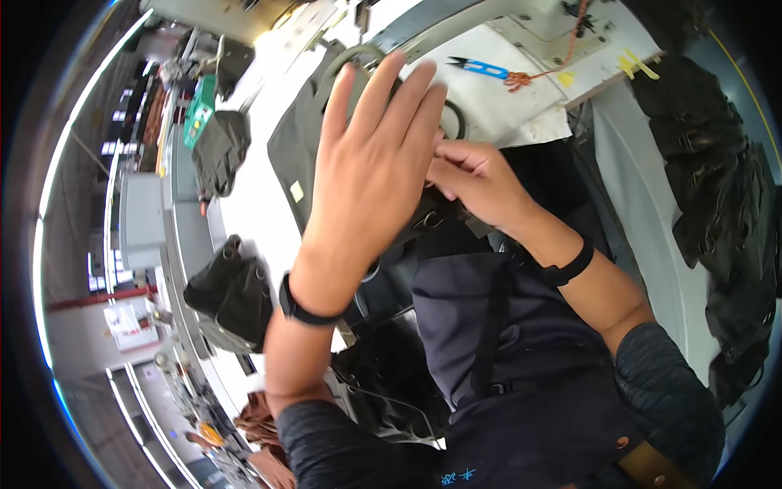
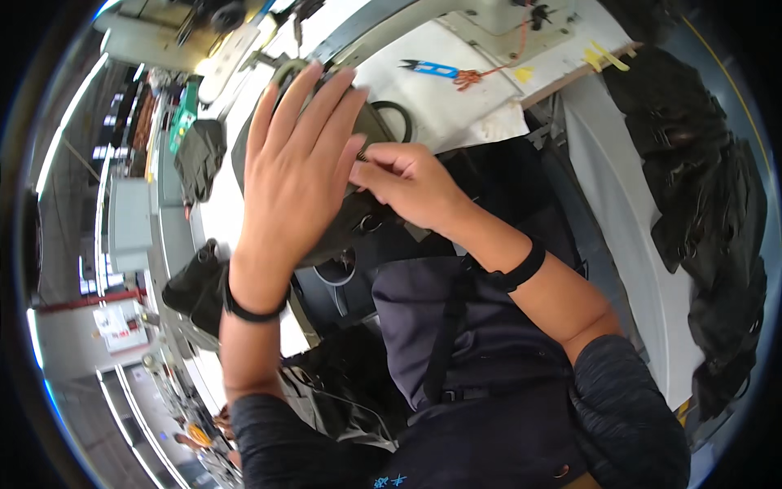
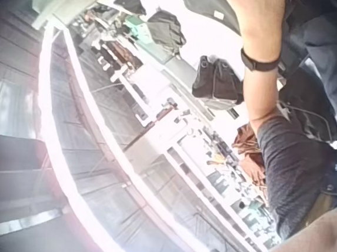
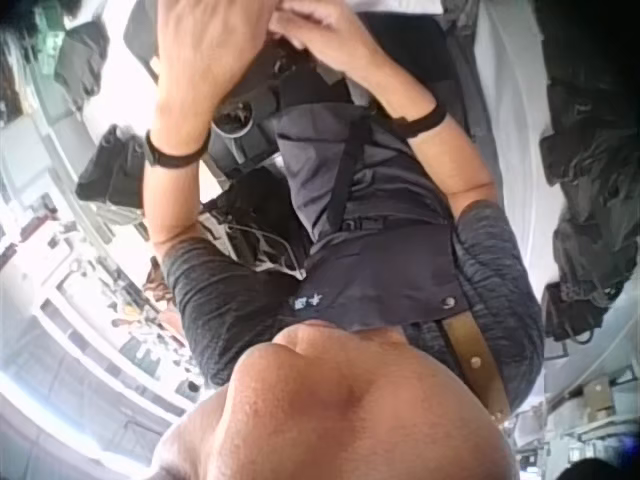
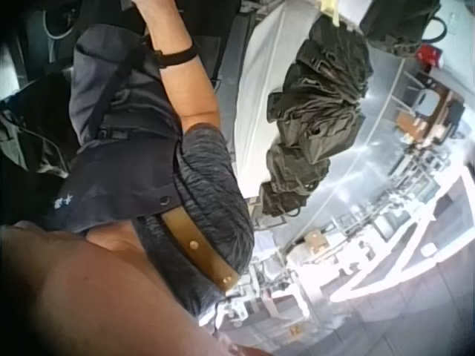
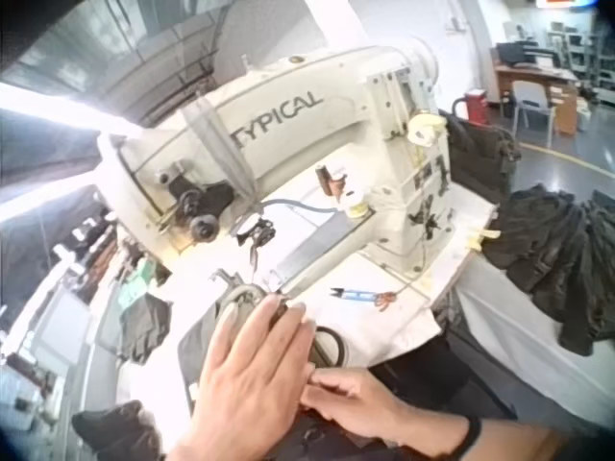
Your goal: The person operates an industrial sewing machine to stitch a zipper onto a dark green fabric bag. They repeatedly guide the bag under the needle, align the zipper tape, and sew along the edges. The person frequently pauses to reposition the bag, check the stitching, and adjust the zipper pull.
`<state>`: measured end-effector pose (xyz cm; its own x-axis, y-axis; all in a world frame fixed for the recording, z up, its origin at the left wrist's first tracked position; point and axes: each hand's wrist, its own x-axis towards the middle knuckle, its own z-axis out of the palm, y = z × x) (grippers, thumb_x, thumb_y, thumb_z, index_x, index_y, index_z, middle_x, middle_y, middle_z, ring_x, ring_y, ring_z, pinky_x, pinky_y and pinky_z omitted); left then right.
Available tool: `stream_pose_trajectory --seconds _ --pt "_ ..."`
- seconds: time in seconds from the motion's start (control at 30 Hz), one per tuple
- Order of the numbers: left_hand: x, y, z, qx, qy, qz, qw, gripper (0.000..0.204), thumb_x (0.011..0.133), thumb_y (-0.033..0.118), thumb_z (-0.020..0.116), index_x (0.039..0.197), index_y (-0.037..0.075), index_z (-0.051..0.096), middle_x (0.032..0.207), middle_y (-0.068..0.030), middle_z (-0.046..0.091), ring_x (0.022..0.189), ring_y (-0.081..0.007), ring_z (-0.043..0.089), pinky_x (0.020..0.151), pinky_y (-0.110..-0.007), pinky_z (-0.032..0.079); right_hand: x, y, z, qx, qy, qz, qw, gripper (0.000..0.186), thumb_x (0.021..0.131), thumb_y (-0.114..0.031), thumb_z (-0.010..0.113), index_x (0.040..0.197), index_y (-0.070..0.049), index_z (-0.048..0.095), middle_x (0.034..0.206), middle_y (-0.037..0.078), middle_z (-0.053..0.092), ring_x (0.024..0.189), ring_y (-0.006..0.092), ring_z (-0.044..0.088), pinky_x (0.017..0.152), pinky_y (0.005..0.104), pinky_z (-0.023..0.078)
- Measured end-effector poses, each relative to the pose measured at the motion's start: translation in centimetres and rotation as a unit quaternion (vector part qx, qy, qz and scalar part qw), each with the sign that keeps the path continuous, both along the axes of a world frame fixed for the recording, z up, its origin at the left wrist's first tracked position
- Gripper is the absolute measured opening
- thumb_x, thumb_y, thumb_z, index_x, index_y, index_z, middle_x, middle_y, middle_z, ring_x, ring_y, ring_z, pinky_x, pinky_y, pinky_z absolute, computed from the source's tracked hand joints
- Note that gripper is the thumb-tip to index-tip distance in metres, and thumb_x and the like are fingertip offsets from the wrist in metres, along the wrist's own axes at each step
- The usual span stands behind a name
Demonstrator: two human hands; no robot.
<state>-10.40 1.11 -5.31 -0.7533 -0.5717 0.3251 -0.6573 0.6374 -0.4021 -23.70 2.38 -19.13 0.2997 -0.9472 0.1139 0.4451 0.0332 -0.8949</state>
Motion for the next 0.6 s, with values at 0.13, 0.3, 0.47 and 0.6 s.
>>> stream_pose_trajectory --seconds 0.13,0.3,0.47,0.6 --pt "1.3 0.1 2.1 0.003 -0.047 0.064 0.997 0.043 0.088 0.026 0.077 0.124 0.005 0.068 0.133 -0.0076 0.065 0.14 -0.0293 0.053 0.124 -0.053 0.032 -0.1 -0.1 0.1 -0.012 0.002 0.012 1.0 0.034 0.106 -0.026 0.068 0.078 -0.007 0.062 0.065 -0.007 0.051 0.059 0.0006 0.042 0.053 0.0219 0.031" --pt "7.8 4.6 3.2 -0.074 -0.036 0.218 0.972 0.054 0.091 0.037 0.081 0.132 0.004 0.068 0.106 -0.0084 0.073 0.109 -0.0249 0.07 0.119 -0.052 0.04 -0.7 -0.3 -0.1 -0.015 -0.051 0.019 0.998 0.037 0.107 -0.025 0.066 0.077 -0.005 0.059 0.067 -0.005 0.051 0.06 0.0021 0.045 0.056 0.0228 0.039" --pt "7.4 4.9 -2.3 0.039 0.104 0.265 0.958 0.07 0.094 0.049 0.074 0.147 0.006 0.058 0.133 -0.0167 0.067 0.127 -0.0338 0.061 0.121 -0.058 0.033 0.9 0.5 0.9 0.064 -0.131 0.029 0.989 0.034 0.107 -0.024 0.066 0.078 -0.008 0.06 0.067 -0.005 0.052 0.059 0.0018 0.045 0.055 0.022 0.036" --pt "1.8 5.1 -2.7 0.089 0.103 0.24 0.961 0.077 0.097 0.061 0.059 0.157 0.013 0.052 0.154 -0.0167 0.054 0.148 -0.0367 0.043 0.127 -0.062 0.007 1.2 0.9 2.3 0.139 -0.257 0.041 0.955 0.032 0.108 -0.022 0.065 0.078 -0.011 0.059 0.07 -0.006 0.054 0.059 0.0018 0.045 0.054 0.0212 0.034"
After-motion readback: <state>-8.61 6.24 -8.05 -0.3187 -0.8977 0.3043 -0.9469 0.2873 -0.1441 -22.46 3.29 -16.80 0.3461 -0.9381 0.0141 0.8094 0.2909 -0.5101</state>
